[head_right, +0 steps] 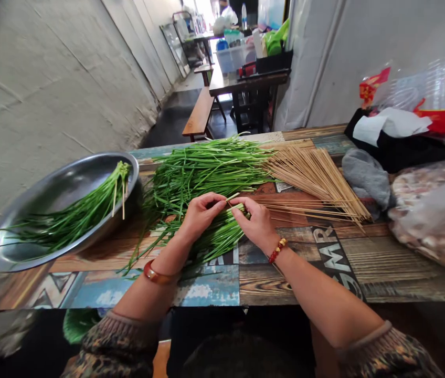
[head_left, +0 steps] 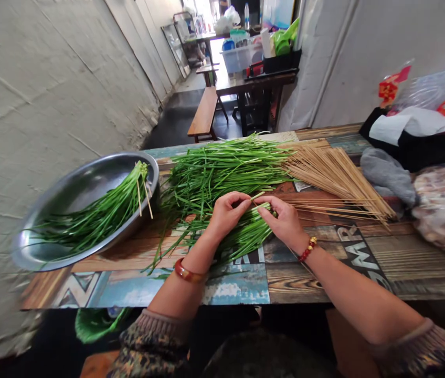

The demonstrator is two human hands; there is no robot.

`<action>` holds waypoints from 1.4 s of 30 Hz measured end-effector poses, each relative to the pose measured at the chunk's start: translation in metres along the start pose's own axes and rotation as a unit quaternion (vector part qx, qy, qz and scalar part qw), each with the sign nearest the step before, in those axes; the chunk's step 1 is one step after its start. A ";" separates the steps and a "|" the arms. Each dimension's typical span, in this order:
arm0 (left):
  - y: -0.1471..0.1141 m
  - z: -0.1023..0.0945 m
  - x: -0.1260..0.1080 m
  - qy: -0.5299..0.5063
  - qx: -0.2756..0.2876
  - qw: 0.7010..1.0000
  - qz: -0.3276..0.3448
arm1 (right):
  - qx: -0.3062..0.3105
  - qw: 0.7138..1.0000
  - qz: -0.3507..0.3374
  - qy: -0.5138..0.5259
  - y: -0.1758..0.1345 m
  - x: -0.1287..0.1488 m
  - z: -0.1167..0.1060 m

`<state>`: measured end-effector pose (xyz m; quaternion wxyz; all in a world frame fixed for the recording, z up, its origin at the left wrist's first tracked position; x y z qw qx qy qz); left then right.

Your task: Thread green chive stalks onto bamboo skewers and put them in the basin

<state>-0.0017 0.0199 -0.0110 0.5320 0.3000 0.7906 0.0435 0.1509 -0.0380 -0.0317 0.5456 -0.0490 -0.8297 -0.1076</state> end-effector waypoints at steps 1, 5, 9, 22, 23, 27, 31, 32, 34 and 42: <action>0.000 0.000 0.000 0.010 0.004 1.000 0.007 | 0.007 1.000 0.007 0.011 0.000 0.000 0.000; 0.000 -0.002 -0.001 0.036 0.009 0.999 0.022 | 0.016 0.999 0.028 0.029 0.000 -0.002 -0.001; -0.001 -0.001 -0.003 0.043 0.013 0.999 0.032 | 0.010 0.999 0.030 0.023 -0.001 -0.003 -0.001; -0.001 -0.003 -0.003 0.041 0.011 0.999 0.033 | 0.000 1.000 0.019 0.022 -0.002 -0.002 -0.002; -0.001 -0.003 -0.003 0.039 0.011 0.999 0.033 | 0.000 1.000 0.019 0.023 -0.002 -0.002 -0.002; -0.001 -0.002 -0.003 0.037 0.016 0.998 0.041 | 0.000 1.000 0.017 0.026 -0.001 -0.002 -0.001; -0.001 -0.003 -0.005 0.060 0.023 0.996 0.064 | 0.003 1.000 0.018 0.021 -0.001 -0.002 -0.002; -0.001 -0.003 -0.005 0.066 0.025 0.995 0.069 | 0.004 1.000 0.018 0.020 -0.001 -0.002 -0.002; -0.001 -0.003 -0.005 0.078 0.030 0.993 0.077 | 0.005 1.000 0.017 0.016 -0.001 -0.003 -0.002; -0.002 -0.004 -0.001 0.109 0.053 0.987 0.105 | 0.005 1.000 0.015 -0.005 0.000 -0.003 -0.002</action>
Point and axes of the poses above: each hand's wrist, its own y-axis towards the middle knuckle, its own z-axis out of the palm, x = y × z, the point moved 2 cm from there along y, towards the middle knuckle, and after that the axes turned 10 degrees about z, right-handed, at the moved point
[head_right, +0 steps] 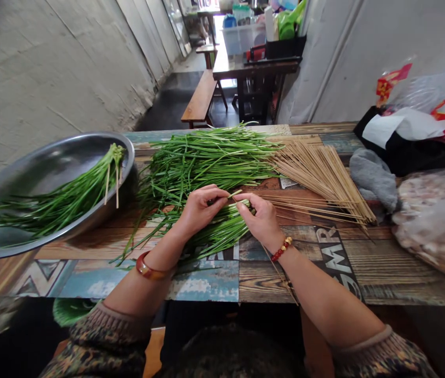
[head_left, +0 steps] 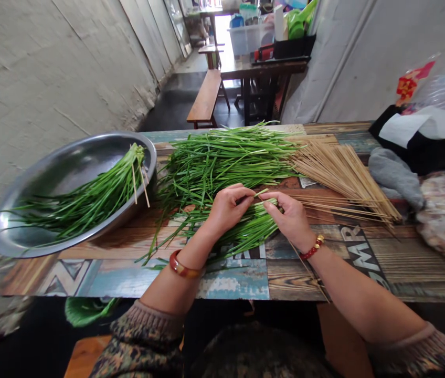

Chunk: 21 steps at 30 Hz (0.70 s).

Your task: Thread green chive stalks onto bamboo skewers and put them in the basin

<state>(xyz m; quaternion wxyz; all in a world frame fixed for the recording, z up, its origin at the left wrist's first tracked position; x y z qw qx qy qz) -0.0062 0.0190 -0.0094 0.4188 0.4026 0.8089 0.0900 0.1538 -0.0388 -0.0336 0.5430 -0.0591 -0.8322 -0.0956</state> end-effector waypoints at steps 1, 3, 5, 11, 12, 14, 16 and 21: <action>0.000 0.000 0.001 0.002 0.001 1.000 0.003 | 0.001 1.000 0.000 -0.001 0.000 0.000 0.000; 0.000 0.000 0.002 0.009 0.004 1.000 0.012 | 0.003 1.000 0.001 -0.002 0.000 0.000 0.000; -0.001 0.000 0.002 0.022 0.010 0.999 0.021 | 0.002 1.000 0.004 -0.004 0.000 -0.001 0.001; -0.001 0.001 -0.001 0.114 0.036 0.992 0.049 | -0.005 1.000 0.008 -0.012 0.001 -0.001 0.001; -0.001 0.001 -0.001 0.121 0.038 0.990 0.053 | -0.006 1.000 0.006 -0.013 0.001 -0.001 0.001; -0.001 0.001 -0.001 0.125 0.042 0.990 0.059 | -0.006 1.000 0.003 -0.013 0.001 -0.001 0.000; -0.001 0.001 0.000 0.122 0.047 0.989 0.062 | -0.005 1.000 0.002 -0.011 0.001 -0.001 0.001; -0.001 0.001 0.002 0.124 0.052 0.988 0.071 | -0.016 1.000 0.001 0.019 0.001 -0.005 0.003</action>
Point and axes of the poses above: each hand's wrist, its own y-axis towards the middle knuckle, its own z-axis out of the palm, x = y × z, the point moved 2 cm from there along y, towards the middle knuckle, and after that the axes turned 10 degrees about z, right-handed, at the moved point
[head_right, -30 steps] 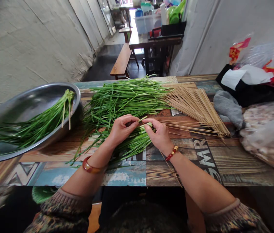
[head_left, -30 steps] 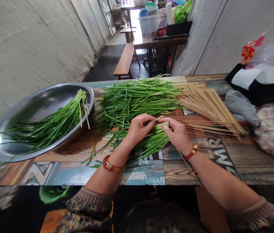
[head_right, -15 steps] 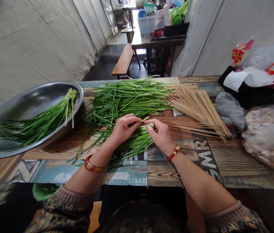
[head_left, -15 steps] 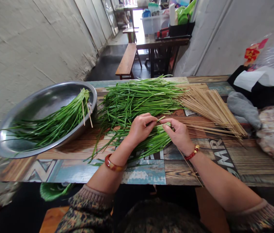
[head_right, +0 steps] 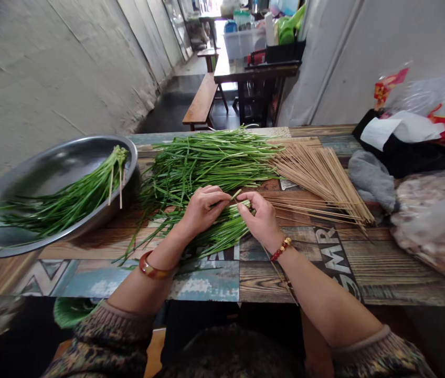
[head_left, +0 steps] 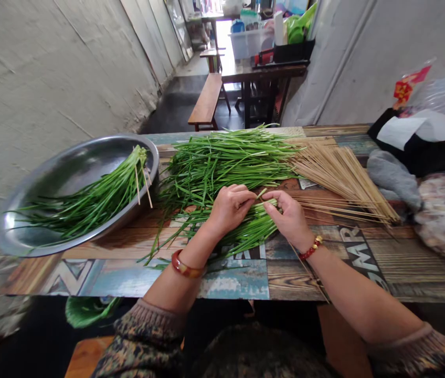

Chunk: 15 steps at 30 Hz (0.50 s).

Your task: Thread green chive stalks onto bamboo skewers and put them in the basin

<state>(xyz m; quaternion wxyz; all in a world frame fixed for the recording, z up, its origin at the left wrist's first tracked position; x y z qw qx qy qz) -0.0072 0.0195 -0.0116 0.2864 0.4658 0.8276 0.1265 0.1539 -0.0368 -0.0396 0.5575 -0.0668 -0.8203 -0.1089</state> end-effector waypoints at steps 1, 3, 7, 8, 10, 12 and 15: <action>0.000 0.000 0.000 0.002 -0.001 1.000 0.001 | -0.003 1.000 -0.001 0.014 0.000 -0.001 0.000; 0.000 -0.001 -0.001 0.006 -0.004 1.000 -0.001 | 0.005 1.000 -0.002 0.028 0.001 -0.002 0.001; 0.001 -0.003 -0.002 0.012 -0.003 1.000 -0.007 | 0.038 0.999 -0.010 0.015 0.001 -0.003 0.001; 0.001 -0.003 -0.002 0.014 -0.004 1.000 -0.007 | 0.037 0.999 -0.014 0.014 0.001 -0.003 0.001; 0.001 -0.002 -0.002 0.016 -0.006 1.000 -0.005 | 0.027 0.999 -0.018 0.009 0.001 -0.004 0.001; 0.001 -0.001 -0.003 0.022 -0.007 1.000 -0.003 | 0.019 1.000 -0.019 0.002 0.000 -0.004 0.001; 0.000 0.001 -0.004 0.040 -0.001 0.999 0.002 | 0.014 1.000 -0.020 0.000 0.000 -0.004 0.002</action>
Point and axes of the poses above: each hand's wrist, its own y-axis towards the middle knuckle, its own z-axis out of the palm, x = y × z, the point moved 2 cm from there along y, towards the middle knuckle, and after that the axes turned 10 degrees about z, right-handed, at the moved point
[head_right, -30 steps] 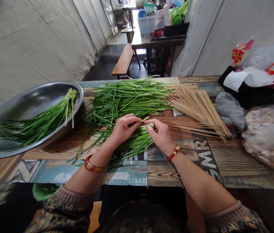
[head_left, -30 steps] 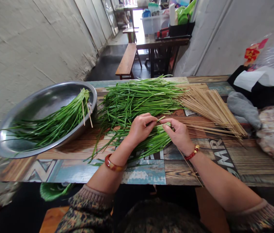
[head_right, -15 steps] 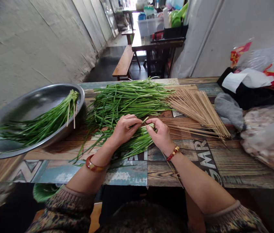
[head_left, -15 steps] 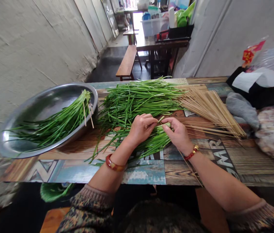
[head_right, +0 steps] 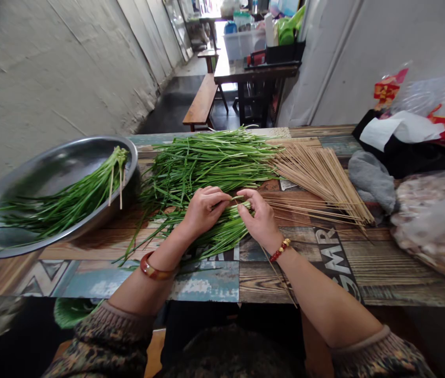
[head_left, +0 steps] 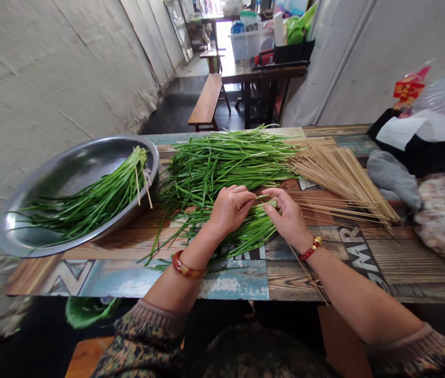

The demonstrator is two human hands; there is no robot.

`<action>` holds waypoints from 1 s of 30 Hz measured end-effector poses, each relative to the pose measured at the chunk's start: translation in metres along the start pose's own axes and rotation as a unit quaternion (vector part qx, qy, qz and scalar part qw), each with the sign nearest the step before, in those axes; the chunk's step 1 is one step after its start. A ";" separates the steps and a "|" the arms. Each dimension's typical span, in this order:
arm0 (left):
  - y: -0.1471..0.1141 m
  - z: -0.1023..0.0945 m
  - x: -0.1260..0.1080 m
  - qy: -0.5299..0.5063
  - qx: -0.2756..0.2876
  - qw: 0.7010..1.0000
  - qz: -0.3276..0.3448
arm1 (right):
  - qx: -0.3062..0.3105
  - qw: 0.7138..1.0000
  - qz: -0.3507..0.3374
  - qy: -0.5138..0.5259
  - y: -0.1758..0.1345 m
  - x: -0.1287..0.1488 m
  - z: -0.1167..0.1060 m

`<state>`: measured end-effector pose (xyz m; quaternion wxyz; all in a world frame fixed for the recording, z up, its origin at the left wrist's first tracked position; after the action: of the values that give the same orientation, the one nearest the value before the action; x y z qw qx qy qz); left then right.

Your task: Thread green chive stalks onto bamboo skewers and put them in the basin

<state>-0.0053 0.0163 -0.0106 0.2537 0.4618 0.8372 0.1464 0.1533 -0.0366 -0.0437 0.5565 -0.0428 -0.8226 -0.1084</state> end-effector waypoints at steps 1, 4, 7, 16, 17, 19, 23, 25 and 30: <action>0.000 0.000 0.000 0.009 0.002 1.000 0.003 | -0.001 1.000 -0.001 0.000 0.000 0.000 0.000; -0.001 0.000 -0.001 0.038 0.008 0.999 0.016 | -0.004 1.000 0.000 -0.001 -0.001 0.001 0.000; -0.001 -0.001 -0.002 0.060 0.013 0.998 0.032 | -0.005 1.000 -0.002 0.004 -0.001 0.001 0.001; -0.001 -0.002 -0.008 0.100 0.029 0.992 0.069 | -0.023 1.000 -0.006 -0.011 0.000 -0.001 0.002; -0.001 -0.002 -0.008 0.086 0.029 0.994 0.066 | -0.026 1.000 -0.005 -0.012 0.000 -0.001 0.002; 0.000 -0.003 -0.008 0.029 0.023 0.998 0.046 | -0.030 1.000 -0.004 -0.008 0.000 0.000 0.001; 0.002 -0.007 -0.003 -0.147 -0.007 0.988 -0.045 | 0.000 0.999 -0.003 0.036 0.001 0.004 0.000; 0.002 -0.007 -0.002 -0.195 -0.014 0.978 -0.077 | 0.023 0.998 0.003 0.063 0.000 0.006 -0.001; 0.003 -0.007 -0.003 -0.238 -0.013 0.968 -0.082 | 0.032 0.997 -0.003 0.065 0.000 0.007 -0.002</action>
<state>-0.0062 0.0154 -0.0028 0.4628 0.4093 0.7860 0.0221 0.1523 -0.0377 -0.0361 0.6092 -0.0152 -0.7881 -0.0865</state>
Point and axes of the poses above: each hand's wrist, its own y-axis towards the middle knuckle, its own z-axis out of the palm, x = y × z, the point moved 2 cm from there along y, towards the middle knuckle, and after that the axes turned 10 degrees about z, right-handed, at the moved point
